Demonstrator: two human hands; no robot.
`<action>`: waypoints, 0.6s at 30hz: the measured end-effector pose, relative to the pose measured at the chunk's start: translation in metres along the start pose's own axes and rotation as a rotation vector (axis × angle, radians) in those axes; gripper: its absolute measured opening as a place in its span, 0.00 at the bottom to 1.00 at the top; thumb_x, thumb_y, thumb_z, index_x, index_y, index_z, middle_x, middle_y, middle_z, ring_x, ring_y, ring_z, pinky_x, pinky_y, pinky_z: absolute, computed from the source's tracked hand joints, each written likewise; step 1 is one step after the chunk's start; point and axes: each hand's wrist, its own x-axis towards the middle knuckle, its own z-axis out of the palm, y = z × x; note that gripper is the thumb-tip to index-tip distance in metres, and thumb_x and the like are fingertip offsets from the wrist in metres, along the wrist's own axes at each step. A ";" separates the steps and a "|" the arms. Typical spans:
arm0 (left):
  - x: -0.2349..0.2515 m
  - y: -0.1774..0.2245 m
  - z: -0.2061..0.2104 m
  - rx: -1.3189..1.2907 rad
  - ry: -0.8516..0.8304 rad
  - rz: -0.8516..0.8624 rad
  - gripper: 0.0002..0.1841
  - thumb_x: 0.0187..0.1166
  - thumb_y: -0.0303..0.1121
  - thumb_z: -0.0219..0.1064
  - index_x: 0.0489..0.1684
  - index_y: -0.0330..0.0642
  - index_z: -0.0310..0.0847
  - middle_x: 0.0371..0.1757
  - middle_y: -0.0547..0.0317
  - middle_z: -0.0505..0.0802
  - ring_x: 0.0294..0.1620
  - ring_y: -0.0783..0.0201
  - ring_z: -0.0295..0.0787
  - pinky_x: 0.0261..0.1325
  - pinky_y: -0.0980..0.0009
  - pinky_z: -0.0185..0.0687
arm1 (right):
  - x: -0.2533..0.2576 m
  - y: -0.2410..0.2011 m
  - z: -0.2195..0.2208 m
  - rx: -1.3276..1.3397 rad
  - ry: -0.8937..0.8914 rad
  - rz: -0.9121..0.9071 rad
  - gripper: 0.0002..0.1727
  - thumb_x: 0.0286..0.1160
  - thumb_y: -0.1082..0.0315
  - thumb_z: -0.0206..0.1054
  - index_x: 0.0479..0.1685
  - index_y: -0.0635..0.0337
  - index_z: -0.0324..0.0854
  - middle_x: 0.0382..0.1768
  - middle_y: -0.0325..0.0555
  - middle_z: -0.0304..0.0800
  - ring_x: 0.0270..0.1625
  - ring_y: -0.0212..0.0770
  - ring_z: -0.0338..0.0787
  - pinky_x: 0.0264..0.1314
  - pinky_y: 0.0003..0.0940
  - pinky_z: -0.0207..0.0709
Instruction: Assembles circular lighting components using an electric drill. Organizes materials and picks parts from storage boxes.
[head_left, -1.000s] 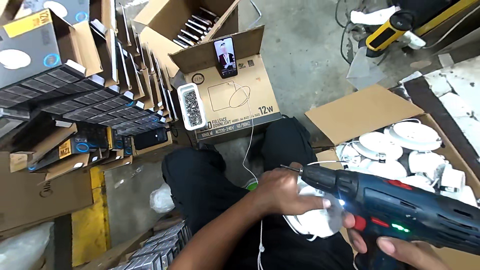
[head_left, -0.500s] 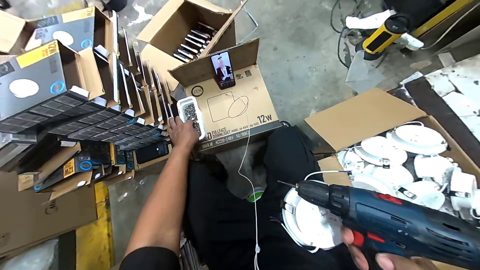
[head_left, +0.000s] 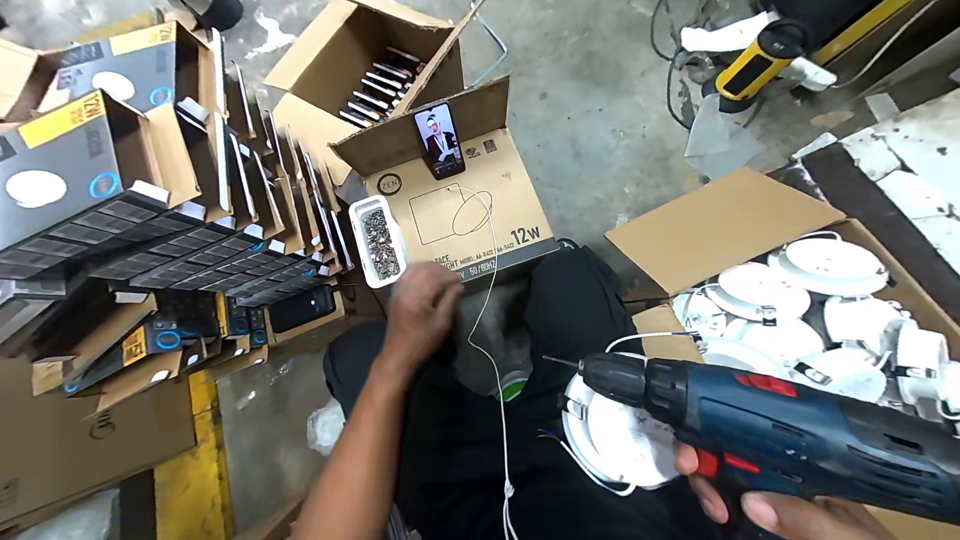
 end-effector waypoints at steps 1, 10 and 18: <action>-0.008 0.017 0.009 -0.104 -0.013 0.062 0.08 0.79 0.34 0.71 0.45 0.41 0.93 0.51 0.56 0.95 0.66 0.56 0.87 0.73 0.51 0.80 | 0.002 0.001 0.001 -0.008 -0.008 -0.006 0.19 0.76 0.56 0.72 0.65 0.46 0.87 0.51 0.41 0.94 0.43 0.32 0.91 0.47 0.27 0.86; -0.043 0.066 0.037 -0.400 -0.110 0.208 0.07 0.83 0.34 0.68 0.45 0.44 0.92 0.49 0.61 0.96 0.66 0.59 0.87 0.76 0.54 0.76 | 0.009 0.008 0.010 -0.054 -0.059 -0.008 0.20 0.76 0.54 0.73 0.64 0.49 0.86 0.51 0.42 0.93 0.42 0.32 0.90 0.46 0.26 0.85; -0.045 0.066 0.024 -0.301 -0.139 0.265 0.07 0.82 0.33 0.66 0.43 0.44 0.91 0.47 0.61 0.96 0.66 0.59 0.87 0.78 0.53 0.75 | 0.004 0.007 0.011 -0.110 -0.025 -0.020 0.19 0.76 0.54 0.73 0.64 0.48 0.86 0.50 0.41 0.93 0.41 0.31 0.90 0.45 0.25 0.85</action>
